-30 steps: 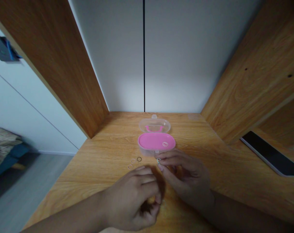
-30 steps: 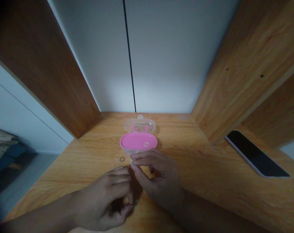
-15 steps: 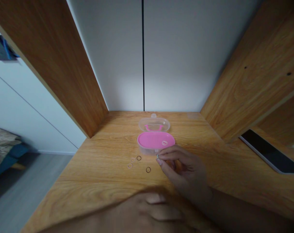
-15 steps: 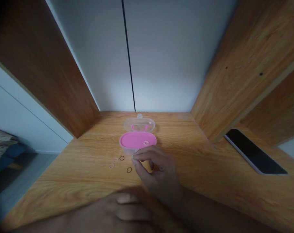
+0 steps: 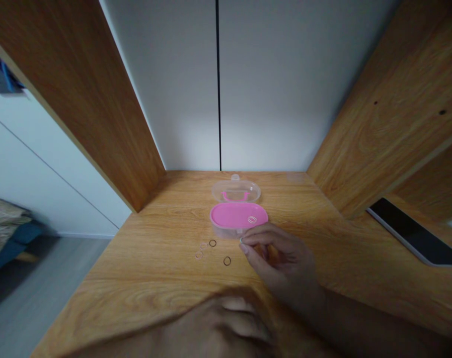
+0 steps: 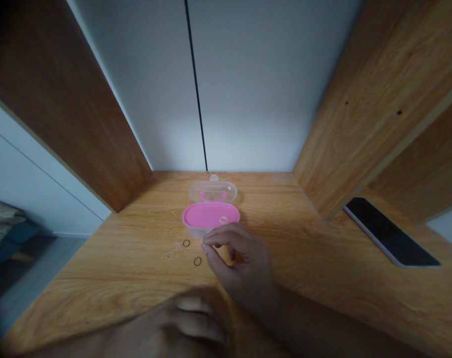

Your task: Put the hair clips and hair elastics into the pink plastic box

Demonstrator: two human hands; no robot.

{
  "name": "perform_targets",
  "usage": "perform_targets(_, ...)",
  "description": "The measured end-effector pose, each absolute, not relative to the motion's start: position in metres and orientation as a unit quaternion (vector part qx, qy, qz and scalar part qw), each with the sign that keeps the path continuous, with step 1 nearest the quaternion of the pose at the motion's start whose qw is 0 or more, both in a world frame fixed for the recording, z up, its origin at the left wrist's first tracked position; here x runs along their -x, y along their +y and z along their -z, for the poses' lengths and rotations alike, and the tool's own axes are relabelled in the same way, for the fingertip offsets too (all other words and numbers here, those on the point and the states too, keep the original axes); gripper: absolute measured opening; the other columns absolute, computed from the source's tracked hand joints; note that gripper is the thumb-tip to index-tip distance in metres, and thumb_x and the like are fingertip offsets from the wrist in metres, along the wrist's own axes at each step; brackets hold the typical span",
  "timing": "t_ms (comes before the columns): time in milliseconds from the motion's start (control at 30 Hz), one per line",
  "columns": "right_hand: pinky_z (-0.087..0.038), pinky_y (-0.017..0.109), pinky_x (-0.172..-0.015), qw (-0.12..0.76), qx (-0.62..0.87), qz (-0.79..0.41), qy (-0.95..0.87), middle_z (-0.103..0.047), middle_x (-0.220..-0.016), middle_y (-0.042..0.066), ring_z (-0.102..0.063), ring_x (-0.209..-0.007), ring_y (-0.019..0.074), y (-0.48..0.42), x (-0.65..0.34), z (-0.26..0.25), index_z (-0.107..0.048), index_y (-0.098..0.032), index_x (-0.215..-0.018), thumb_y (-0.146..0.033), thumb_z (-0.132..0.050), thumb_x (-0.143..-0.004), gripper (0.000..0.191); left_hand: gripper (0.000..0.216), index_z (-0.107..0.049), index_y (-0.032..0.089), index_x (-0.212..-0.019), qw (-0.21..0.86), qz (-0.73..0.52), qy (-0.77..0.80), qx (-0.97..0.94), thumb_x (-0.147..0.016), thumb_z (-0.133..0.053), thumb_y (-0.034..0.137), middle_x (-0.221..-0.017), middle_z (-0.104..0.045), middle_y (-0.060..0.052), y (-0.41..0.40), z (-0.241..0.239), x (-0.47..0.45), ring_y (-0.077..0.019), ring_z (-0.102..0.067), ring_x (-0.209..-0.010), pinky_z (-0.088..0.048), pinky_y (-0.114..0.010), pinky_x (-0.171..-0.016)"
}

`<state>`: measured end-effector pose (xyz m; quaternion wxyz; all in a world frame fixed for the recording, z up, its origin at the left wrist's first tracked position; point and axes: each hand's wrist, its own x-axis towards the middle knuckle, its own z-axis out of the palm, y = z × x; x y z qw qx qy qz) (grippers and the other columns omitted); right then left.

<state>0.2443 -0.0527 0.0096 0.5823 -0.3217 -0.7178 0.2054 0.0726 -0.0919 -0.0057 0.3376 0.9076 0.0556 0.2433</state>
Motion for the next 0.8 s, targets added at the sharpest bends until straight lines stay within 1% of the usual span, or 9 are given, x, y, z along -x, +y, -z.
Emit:
perform_targets(33,-0.055,0.023,-0.063,0.584,0.323,-0.204,-0.717,-0.074,-0.084,-0.001,-0.070,-0.076,0.0128,-0.053,-0.245,-0.009,-0.071,-0.024,-0.087,-0.006,-0.069,-0.083,0.019,0.024,-0.073,0.019,-0.109,0.351,-0.269,0.084,-0.893,-0.103,-0.052,0.029,-0.103,-0.081,-0.008,-0.092,-0.001,-0.069,-0.0221,-0.074,-0.105,-0.052,-0.034,-0.103)
perform_targets(67,-0.055,0.024,-0.065,0.585,0.324,-0.201,-0.716,-0.075,-0.085,-0.001,-0.070,-0.077,0.0131,-0.052,-0.245,-0.008,-0.072,-0.024,-0.088,-0.006,-0.070,-0.083,0.019,0.022,-0.073,0.018,-0.107,0.373,-0.306,0.111,-0.869,-0.102,-0.053,0.026,-0.101,-0.081,-0.010,-0.093,-0.007,-0.066,-0.0222,-0.076,-0.100,-0.054,-0.035,-0.098)
perform_targets(133,-0.056,0.024,-0.066,0.587,0.328,-0.194,-0.714,-0.075,-0.086,-0.001,-0.071,-0.079,0.0140,-0.052,-0.247,-0.006,-0.073,-0.026,-0.091,-0.007,-0.070,-0.084,0.020,0.014,-0.075,0.020,-0.100,0.426,-0.378,0.234,-0.788,-0.097,-0.061,0.021,-0.092,-0.082,-0.009,-0.093,-0.013,-0.062,-0.0203,-0.078,-0.086,-0.060,-0.032,-0.083)
perform_targets(200,-0.055,0.025,-0.065,0.590,0.330,-0.190,-0.712,-0.076,-0.086,-0.001,-0.071,-0.080,0.0147,-0.052,-0.248,-0.005,-0.073,-0.027,-0.094,-0.008,-0.071,-0.085,0.022,0.008,-0.074,0.021,-0.098,0.511,-0.441,0.317,-0.667,-0.091,-0.070,0.019,-0.088,-0.082,-0.006,-0.090,-0.014,-0.061,-0.0178,-0.078,-0.075,-0.062,-0.027,-0.071)
perform_targets(300,-0.053,0.024,-0.060,0.586,0.344,-0.192,-0.709,-0.077,-0.088,-0.002,-0.068,-0.070,0.0128,-0.053,-0.249,-0.005,-0.074,-0.028,-0.098,-0.009,-0.071,-0.086,0.023,0.016,-0.073,0.020,-0.098,0.612,-0.498,0.333,-0.516,-0.084,-0.079,0.023,-0.088,-0.082,-0.006,-0.082,-0.011,-0.062,-0.0164,-0.077,-0.064,-0.063,-0.026,-0.065)
perform_targets(367,-0.052,0.023,-0.057,0.575,0.351,-0.182,-0.716,-0.077,-0.088,-0.002,-0.066,-0.065,0.0116,-0.053,-0.249,-0.007,-0.073,-0.029,-0.100,-0.010,-0.072,-0.086,0.024,0.018,-0.074,0.017,-0.092,0.625,-0.511,0.344,-0.480,-0.081,-0.082,0.027,-0.084,-0.082,-0.007,-0.077,-0.011,-0.062,-0.0164,-0.077,-0.060,-0.063,-0.025,-0.062)
perform_targets(467,-0.056,0.024,-0.065,0.568,0.325,-0.161,-0.739,-0.078,-0.088,-0.002,-0.069,-0.073,0.0133,-0.052,-0.250,-0.011,-0.074,-0.029,-0.103,-0.010,-0.073,-0.086,0.025,0.021,-0.076,0.014,-0.084,0.606,-0.519,0.379,-0.468,-0.079,-0.084,0.033,-0.080,-0.081,-0.009,-0.073,-0.013,-0.061,-0.0175,-0.077,-0.061,-0.062,-0.025,-0.062)
perform_targets(600,-0.058,0.029,-0.079,0.545,0.253,-0.176,-0.779,-0.077,-0.091,0.000,-0.072,-0.085,0.0152,-0.050,-0.249,-0.015,-0.075,-0.027,-0.105,-0.007,-0.069,-0.089,0.026,0.031,-0.078,0.014,-0.097,0.589,-0.530,0.403,-0.457,-0.079,-0.083,0.038,-0.083,-0.082,-0.010,-0.071,-0.015,-0.061,-0.0217,-0.078,-0.066,-0.065,-0.033,-0.070)
perform_targets(800,-0.057,0.028,-0.076,0.513,0.240,-0.164,-0.808,-0.075,-0.088,0.002,-0.069,-0.084,0.0151,-0.049,-0.249,-0.013,-0.074,-0.028,-0.116,-0.008,-0.063,-0.094,0.032,0.031,-0.079,0.015,-0.101,0.585,-0.541,0.390,-0.461,-0.081,-0.082,0.039,-0.087,-0.082,-0.010,-0.071,-0.014,-0.064,-0.0223,-0.079,-0.076,-0.065,-0.034,-0.077)
